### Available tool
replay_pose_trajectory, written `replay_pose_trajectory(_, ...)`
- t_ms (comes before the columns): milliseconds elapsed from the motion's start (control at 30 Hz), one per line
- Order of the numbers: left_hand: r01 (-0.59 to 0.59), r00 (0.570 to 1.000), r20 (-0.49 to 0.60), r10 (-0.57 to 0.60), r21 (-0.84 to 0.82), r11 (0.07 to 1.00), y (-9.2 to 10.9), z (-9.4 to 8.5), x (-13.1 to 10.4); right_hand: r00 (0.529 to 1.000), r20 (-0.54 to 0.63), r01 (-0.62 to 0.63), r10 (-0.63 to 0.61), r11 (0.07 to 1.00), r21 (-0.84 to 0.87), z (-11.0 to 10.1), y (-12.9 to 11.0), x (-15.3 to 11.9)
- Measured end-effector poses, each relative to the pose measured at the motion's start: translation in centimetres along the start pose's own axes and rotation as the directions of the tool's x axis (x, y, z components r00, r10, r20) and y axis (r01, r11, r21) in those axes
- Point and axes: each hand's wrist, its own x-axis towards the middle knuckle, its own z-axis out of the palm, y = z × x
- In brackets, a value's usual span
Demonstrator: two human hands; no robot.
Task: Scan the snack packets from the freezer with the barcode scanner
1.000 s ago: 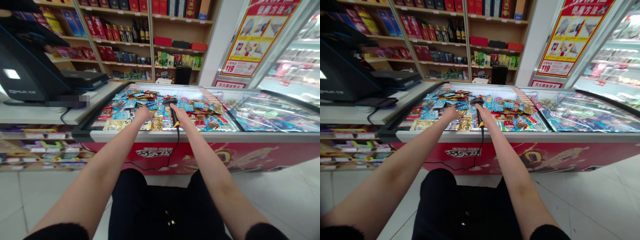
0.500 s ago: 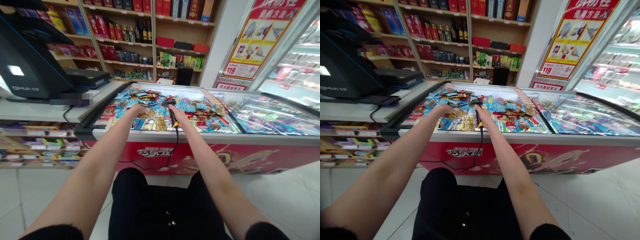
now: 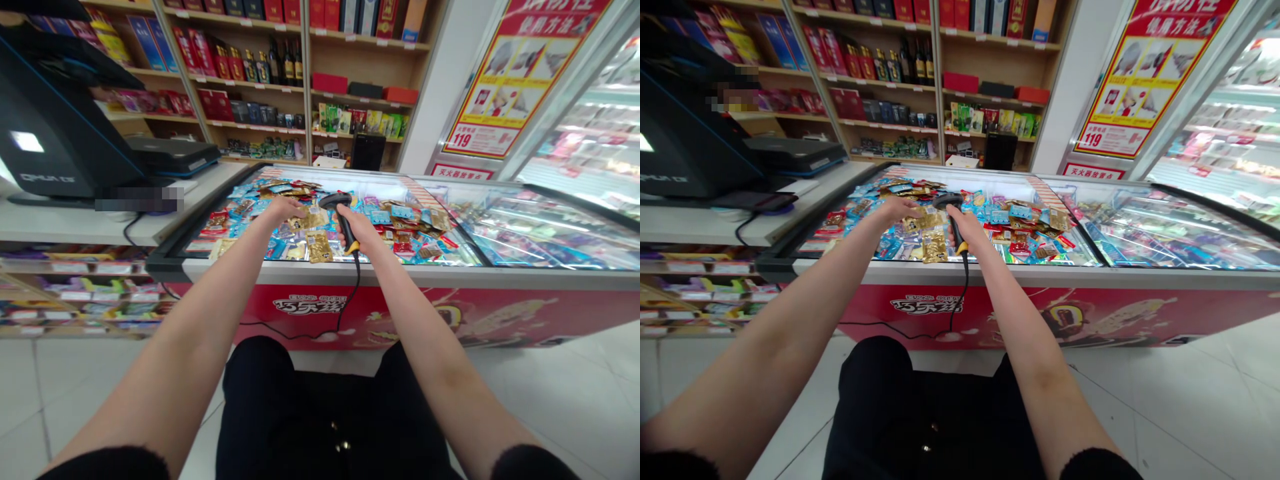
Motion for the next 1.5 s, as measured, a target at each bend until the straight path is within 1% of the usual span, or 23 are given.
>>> replay_pose_trajectory(100, 0.007, 0.998, -0.066, -0.008, -0.017, 1.000, 0.4, 1.0, -0.4, 1.000, -0.007, -0.005, 0.005, 1.000, -0.022, -0.5, -0.3, -0.4)
replay_pose_trajectory(233, 0.009, 0.998, -0.066, -0.012, -0.038, 0.999, 1.0, 1.9, -0.7, 1.000, -0.021, -0.010, 0.009, 0.999, -0.038, -1.0, -0.5, -0.8)
replay_pose_trajectory(367, -0.003, 0.997, -0.082, 0.001, -0.026, 1.000, 1.2, 2.6, -0.5, 1.000, -0.018, -0.010, 0.009, 0.998, -0.056, -1.4, -0.6, -1.1)
replay_pose_trajectory(533, -0.016, 0.996, -0.087, 0.012, -0.046, 0.999, 1.3, 2.9, -0.3, 1.000, -0.006, -0.005, 0.004, 0.998, -0.068, -1.7, -0.6, -1.2)
replay_pose_trajectory(700, 0.000, 0.996, -0.086, -0.004, -0.046, 0.999, 1.5, 3.0, -0.4, 1.000, -0.002, -0.004, 0.004, 0.997, -0.072, -1.9, -0.6, -1.1)
replay_pose_trajectory(900, 0.011, 0.996, -0.089, -0.012, -0.017, 1.000, 1.1, 3.2, 0.4, 1.000, 0.008, -0.005, 0.005, 0.998, -0.062, -2.2, -0.4, -0.9)
replay_pose_trajectory(967, -0.001, 0.997, -0.077, -0.002, -0.031, 1.000, 1.0, 3.4, 0.6, 1.000, 0.003, -0.005, 0.005, 0.998, -0.055, -2.4, -0.4, -0.9)
replay_pose_trajectory(1067, 0.025, 0.998, -0.051, -0.030, -0.089, 0.996, 1.2, 4.0, 0.5, 1.000, -0.009, -0.011, 0.011, 0.999, -0.041, -2.9, -0.4, -0.9)
replay_pose_trajectory(1200, 0.105, 0.994, -0.014, -0.111, -0.209, 0.972, 2.4, 5.7, 0.2, 0.999, -0.040, -0.009, 0.009, 1.000, -0.016, -4.3, -0.2, -0.6)
replay_pose_trajectory(1333, 0.176, 0.984, 0.053, -0.168, -0.312, 0.933, 4.0, 8.3, 0.5, 0.996, -0.089, 0.022, -0.022, 1.000, 0.003, -6.7, -0.1, -0.3)
replay_pose_trajectory(1433, 0.190, 0.982, 0.091, -0.168, -0.386, 0.903, 5.4, 10.7, 1.1, 0.992, -0.121, 0.043, -0.038, 0.998, 0.040, -8.7, -0.6, -0.4)
replay_pose_trajectory(1500, 0.157, 0.986, 0.115, -0.119, -0.432, 0.888, 6.5, 12.6, 1.6, 0.986, -0.167, 0.041, -0.029, 0.997, 0.069, -10.0, -1.1, -0.6)
